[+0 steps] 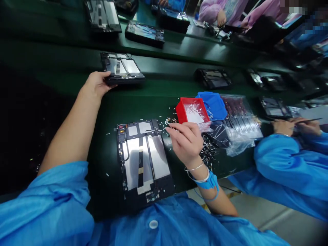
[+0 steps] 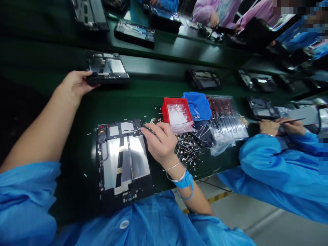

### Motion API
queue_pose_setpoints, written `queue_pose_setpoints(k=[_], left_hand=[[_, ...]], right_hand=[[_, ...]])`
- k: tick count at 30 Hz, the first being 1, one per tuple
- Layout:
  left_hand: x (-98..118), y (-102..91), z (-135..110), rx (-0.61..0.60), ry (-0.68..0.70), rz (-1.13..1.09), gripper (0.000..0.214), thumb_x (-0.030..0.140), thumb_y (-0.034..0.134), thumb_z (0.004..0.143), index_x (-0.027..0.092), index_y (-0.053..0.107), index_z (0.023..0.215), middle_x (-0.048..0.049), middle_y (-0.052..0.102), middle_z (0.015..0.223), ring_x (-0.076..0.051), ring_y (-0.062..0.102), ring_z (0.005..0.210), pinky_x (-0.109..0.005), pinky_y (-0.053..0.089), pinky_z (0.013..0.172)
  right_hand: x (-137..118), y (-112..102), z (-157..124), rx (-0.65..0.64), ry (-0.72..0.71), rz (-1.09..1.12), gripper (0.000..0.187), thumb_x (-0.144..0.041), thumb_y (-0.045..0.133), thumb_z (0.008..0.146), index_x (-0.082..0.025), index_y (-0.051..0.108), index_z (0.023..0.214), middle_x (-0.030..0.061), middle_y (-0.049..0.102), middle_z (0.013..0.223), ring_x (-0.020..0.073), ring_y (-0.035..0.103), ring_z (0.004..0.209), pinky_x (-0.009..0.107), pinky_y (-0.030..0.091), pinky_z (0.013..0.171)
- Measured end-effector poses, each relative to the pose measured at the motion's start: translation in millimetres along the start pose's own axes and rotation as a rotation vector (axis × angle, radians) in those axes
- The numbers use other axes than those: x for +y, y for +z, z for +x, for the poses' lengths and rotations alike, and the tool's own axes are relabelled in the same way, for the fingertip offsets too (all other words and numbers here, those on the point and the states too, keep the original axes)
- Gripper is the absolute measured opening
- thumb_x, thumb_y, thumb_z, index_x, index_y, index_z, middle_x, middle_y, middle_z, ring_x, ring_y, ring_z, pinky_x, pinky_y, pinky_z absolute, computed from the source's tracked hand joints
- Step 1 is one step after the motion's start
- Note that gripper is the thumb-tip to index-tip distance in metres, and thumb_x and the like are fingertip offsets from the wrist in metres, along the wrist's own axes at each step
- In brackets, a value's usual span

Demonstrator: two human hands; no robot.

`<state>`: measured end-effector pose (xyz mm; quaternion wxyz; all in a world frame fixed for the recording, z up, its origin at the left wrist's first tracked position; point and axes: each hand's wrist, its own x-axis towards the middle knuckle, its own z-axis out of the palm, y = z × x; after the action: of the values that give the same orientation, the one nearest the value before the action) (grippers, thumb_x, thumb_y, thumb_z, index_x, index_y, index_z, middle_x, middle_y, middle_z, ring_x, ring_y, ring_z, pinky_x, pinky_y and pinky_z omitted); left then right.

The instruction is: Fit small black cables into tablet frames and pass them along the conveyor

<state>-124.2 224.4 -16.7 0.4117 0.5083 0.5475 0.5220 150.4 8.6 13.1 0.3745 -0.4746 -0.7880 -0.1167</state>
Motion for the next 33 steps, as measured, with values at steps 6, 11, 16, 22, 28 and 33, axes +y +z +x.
queue_pose_setpoints(k=[6,11,16,22,28,33], left_hand=[[26,8.4,-59,-0.045,-0.06,0.149,0.026,0.022,0.064,0.077,0.009,0.056,0.098,0.0035,0.061,0.12,-0.02,0.046,0.126,-0.026,0.041,0.102],[49,28.7,-175,-0.724,-0.205,-0.067,0.036,0.045,0.054,0.085,0.011,0.066,0.085,-0.0067,0.072,0.075,-0.015,0.068,0.067,-0.022,0.048,0.054],[53,36.3,-215,-0.835,-0.319,-0.253,0.026,0.036,0.053,0.087,0.012,0.063,0.079,-0.0024,0.064,0.054,-0.009,0.055,0.043,-0.017,0.033,0.04],[58,38.3,-226,-0.663,-0.066,-0.176,0.023,0.027,0.051,0.09,0.014,0.063,0.074,-0.001,0.065,0.062,-0.01,0.059,0.054,-0.019,0.043,0.049],[52,39.2,-235,-0.601,0.2,-0.034,0.022,0.018,0.049,0.09,0.014,0.071,0.092,-0.0016,0.069,0.069,-0.012,0.063,0.06,-0.022,0.05,0.06],[48,37.6,-234,-0.609,0.274,0.056,0.028,0.012,0.046,0.086,0.017,0.071,0.097,-0.0036,0.073,0.078,-0.014,0.067,0.068,-0.024,0.052,0.063]], right_hand=[[-6,-4,0,0.05,-0.029,0.106,0.026,-0.008,0.059,0.084,-0.031,0.072,0.085,0.0001,0.075,0.091,0.0179,0.06,0.082,0.033,0.052,0.063],[-10,0,1,0.069,-0.032,0.147,0.024,-0.009,0.06,0.084,-0.03,0.071,0.083,0.0004,0.074,0.09,0.0176,0.06,0.081,0.033,0.051,0.063],[-22,-4,0,0.122,-0.04,0.084,0.027,-0.006,0.061,0.082,-0.029,0.07,0.092,0.0021,0.073,0.095,0.0185,0.061,0.084,0.034,0.052,0.067],[-43,-12,-6,0.1,-0.052,0.074,0.021,-0.008,0.067,0.08,-0.023,0.067,0.095,0.0036,0.072,0.085,0.0171,0.063,0.08,0.032,0.054,0.068],[-49,-8,-8,0.069,-0.017,0.172,0.014,-0.008,0.066,0.081,-0.019,0.066,0.09,0.0053,0.073,0.083,0.0161,0.065,0.079,0.031,0.055,0.068],[-44,-11,-6,0.037,0.005,0.208,0.015,-0.005,0.065,0.079,-0.019,0.065,0.084,0.0051,0.073,0.079,0.0161,0.065,0.073,0.031,0.054,0.064]])
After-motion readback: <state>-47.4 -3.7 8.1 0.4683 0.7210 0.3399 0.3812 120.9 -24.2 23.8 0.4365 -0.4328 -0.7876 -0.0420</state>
